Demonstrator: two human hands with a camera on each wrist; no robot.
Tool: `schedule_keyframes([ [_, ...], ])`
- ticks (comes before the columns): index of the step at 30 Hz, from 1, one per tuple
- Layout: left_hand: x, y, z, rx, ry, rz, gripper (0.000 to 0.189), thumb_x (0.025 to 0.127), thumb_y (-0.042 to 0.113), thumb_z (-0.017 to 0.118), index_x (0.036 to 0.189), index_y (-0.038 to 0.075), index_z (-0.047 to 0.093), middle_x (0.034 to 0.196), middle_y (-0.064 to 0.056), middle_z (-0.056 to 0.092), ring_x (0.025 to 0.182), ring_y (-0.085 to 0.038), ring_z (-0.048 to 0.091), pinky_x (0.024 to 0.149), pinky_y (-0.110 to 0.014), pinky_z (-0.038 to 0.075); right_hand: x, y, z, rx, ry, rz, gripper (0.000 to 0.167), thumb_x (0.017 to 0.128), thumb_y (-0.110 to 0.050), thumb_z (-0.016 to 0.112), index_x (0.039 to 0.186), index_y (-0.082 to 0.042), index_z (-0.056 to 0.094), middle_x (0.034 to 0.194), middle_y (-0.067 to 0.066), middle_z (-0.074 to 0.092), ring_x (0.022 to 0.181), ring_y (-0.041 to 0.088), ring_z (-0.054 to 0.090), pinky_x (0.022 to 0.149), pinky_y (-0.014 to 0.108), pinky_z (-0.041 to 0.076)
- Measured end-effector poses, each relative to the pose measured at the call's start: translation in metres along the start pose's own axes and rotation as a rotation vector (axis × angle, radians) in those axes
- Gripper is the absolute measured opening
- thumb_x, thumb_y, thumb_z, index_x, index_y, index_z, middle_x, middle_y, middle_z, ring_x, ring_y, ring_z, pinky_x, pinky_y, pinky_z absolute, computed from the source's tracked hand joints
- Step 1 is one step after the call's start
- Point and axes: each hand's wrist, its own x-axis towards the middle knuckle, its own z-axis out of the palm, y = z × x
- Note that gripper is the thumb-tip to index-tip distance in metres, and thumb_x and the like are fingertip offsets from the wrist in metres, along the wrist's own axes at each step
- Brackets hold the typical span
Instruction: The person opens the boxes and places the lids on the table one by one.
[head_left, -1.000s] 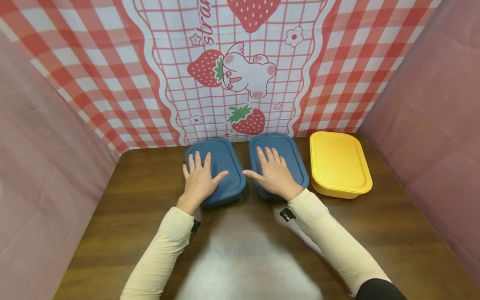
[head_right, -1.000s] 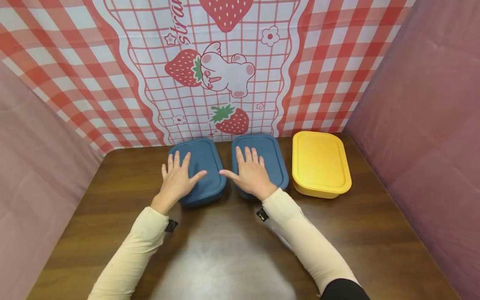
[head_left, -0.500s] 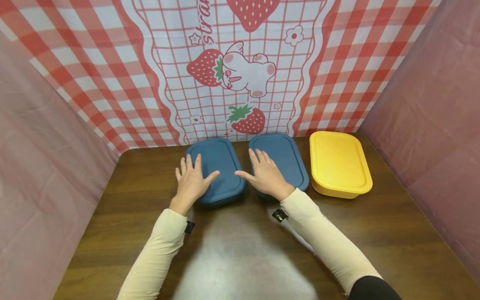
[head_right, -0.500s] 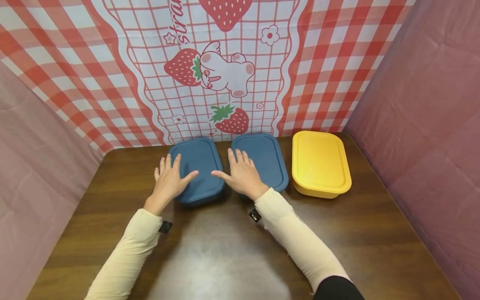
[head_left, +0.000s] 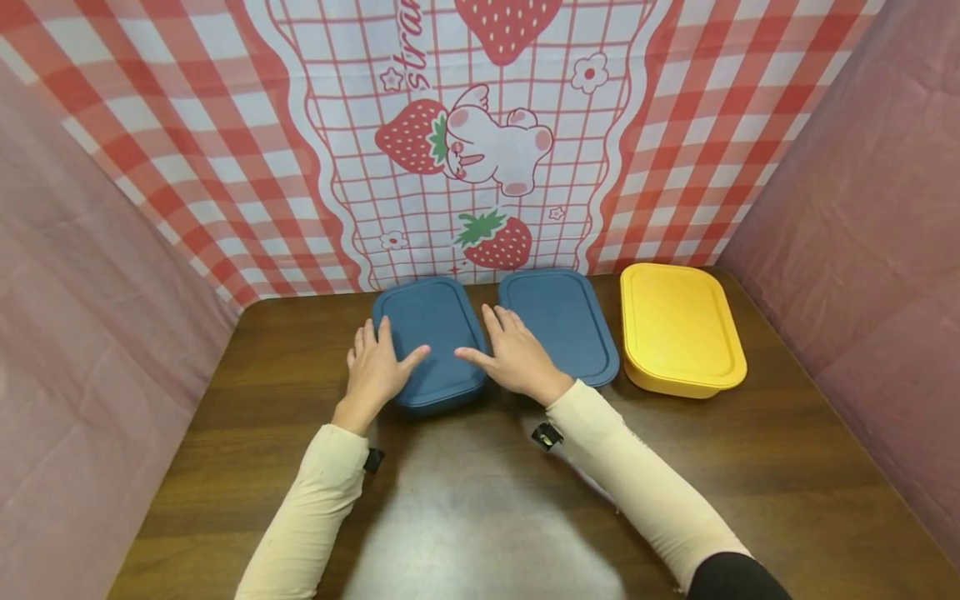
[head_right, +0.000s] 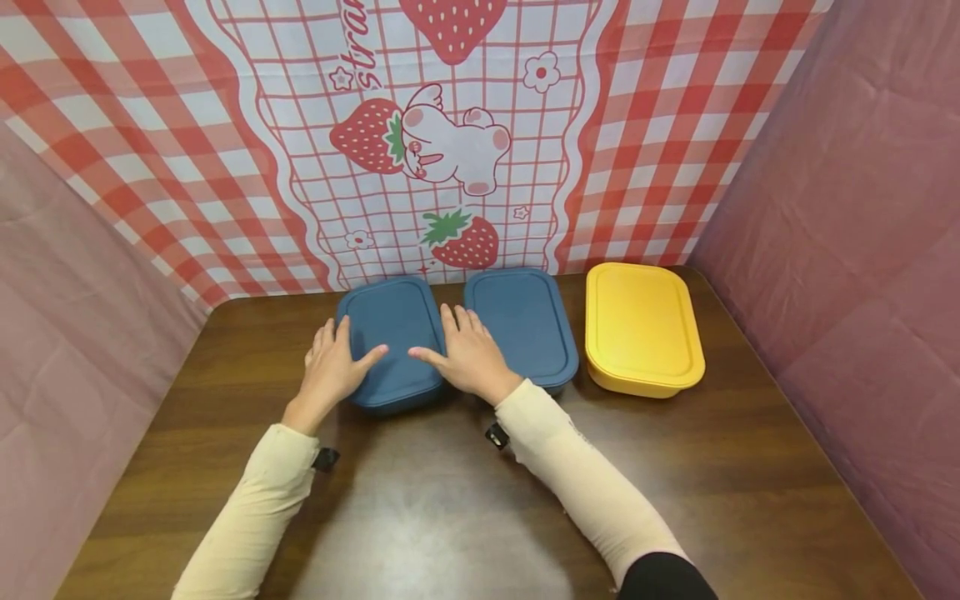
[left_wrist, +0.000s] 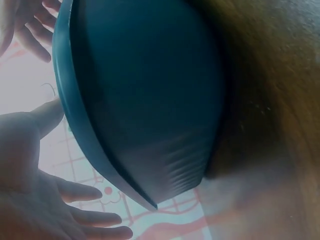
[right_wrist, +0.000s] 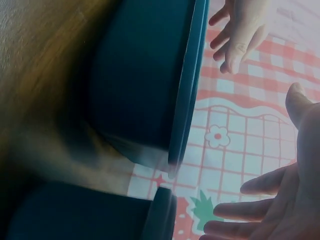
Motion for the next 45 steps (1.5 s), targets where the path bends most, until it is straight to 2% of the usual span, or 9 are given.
schedule_keyframes([
  [6, 0.001, -0.005, 0.003, -0.022, 0.003, -0.018, 0.095, 0.091, 0.058, 0.056, 0.154, -0.001, 0.016, 0.16, -0.029, 0.011, 0.148, -0.044, 0.012, 0.117, -0.063, 0.017, 0.002, -0.003, 0.007, 0.028, -0.02, -0.001, 0.092, 0.093, -0.061, 0.051, 0.156, -0.004, 0.016, 0.159, 0.025, 0.022, 0.147, 0.042, 0.022, 0.116, 0.057, 0.028],
  [16, 0.003, -0.011, 0.008, -0.057, 0.013, -0.039, 0.096, 0.091, 0.055, 0.058, 0.153, -0.004, 0.015, 0.158, -0.031, 0.014, 0.147, -0.045, 0.017, 0.116, -0.064, 0.019, 0.005, -0.009, 0.018, 0.071, -0.025, 0.018, 0.092, 0.093, -0.061, 0.051, 0.155, -0.003, 0.017, 0.159, 0.025, 0.02, 0.147, 0.042, 0.021, 0.115, 0.058, 0.029],
  [23, 0.004, -0.013, 0.014, -0.095, 0.043, -0.053, 0.103, 0.091, 0.053, 0.06, 0.153, -0.007, 0.004, 0.157, -0.031, 0.019, 0.145, -0.045, 0.022, 0.115, -0.063, 0.024, 0.005, -0.011, 0.029, 0.127, -0.024, 0.055, 0.092, 0.093, -0.059, 0.053, 0.155, -0.002, 0.016, 0.16, 0.026, 0.014, 0.147, 0.044, 0.019, 0.115, 0.059, 0.028],
  [29, 0.004, -0.014, 0.017, -0.14, 0.041, -0.064, 0.104, 0.091, 0.053, 0.059, 0.153, -0.008, 0.001, 0.157, -0.031, 0.018, 0.145, -0.045, 0.023, 0.116, -0.06, 0.024, 0.004, -0.012, 0.036, 0.179, -0.011, 0.086, 0.093, 0.093, -0.055, 0.055, 0.155, -0.001, 0.013, 0.16, 0.028, 0.01, 0.147, 0.044, 0.017, 0.115, 0.059, 0.028],
  [38, 0.006, -0.019, 0.023, -0.198, 0.028, -0.087, 0.1, 0.093, 0.05, 0.057, 0.153, -0.008, 0.001, 0.155, -0.033, 0.022, 0.143, -0.045, 0.027, 0.117, -0.055, 0.027, 0.004, -0.011, 0.044, 0.199, 0.021, 0.102, 0.093, 0.094, -0.051, 0.057, 0.155, 0.001, 0.011, 0.157, 0.033, 0.015, 0.143, 0.048, 0.026, 0.113, 0.058, 0.032],
  [45, 0.007, -0.019, 0.025, -0.272, 0.041, -0.126, 0.094, 0.097, 0.043, 0.054, 0.153, -0.007, -0.002, 0.158, -0.03, 0.017, 0.142, -0.047, 0.029, 0.116, -0.055, 0.027, 0.008, -0.012, 0.051, 0.258, 0.086, 0.136, 0.092, 0.095, -0.046, 0.059, 0.154, 0.003, 0.01, 0.154, 0.034, 0.023, 0.139, 0.047, 0.035, 0.11, 0.057, 0.037],
])
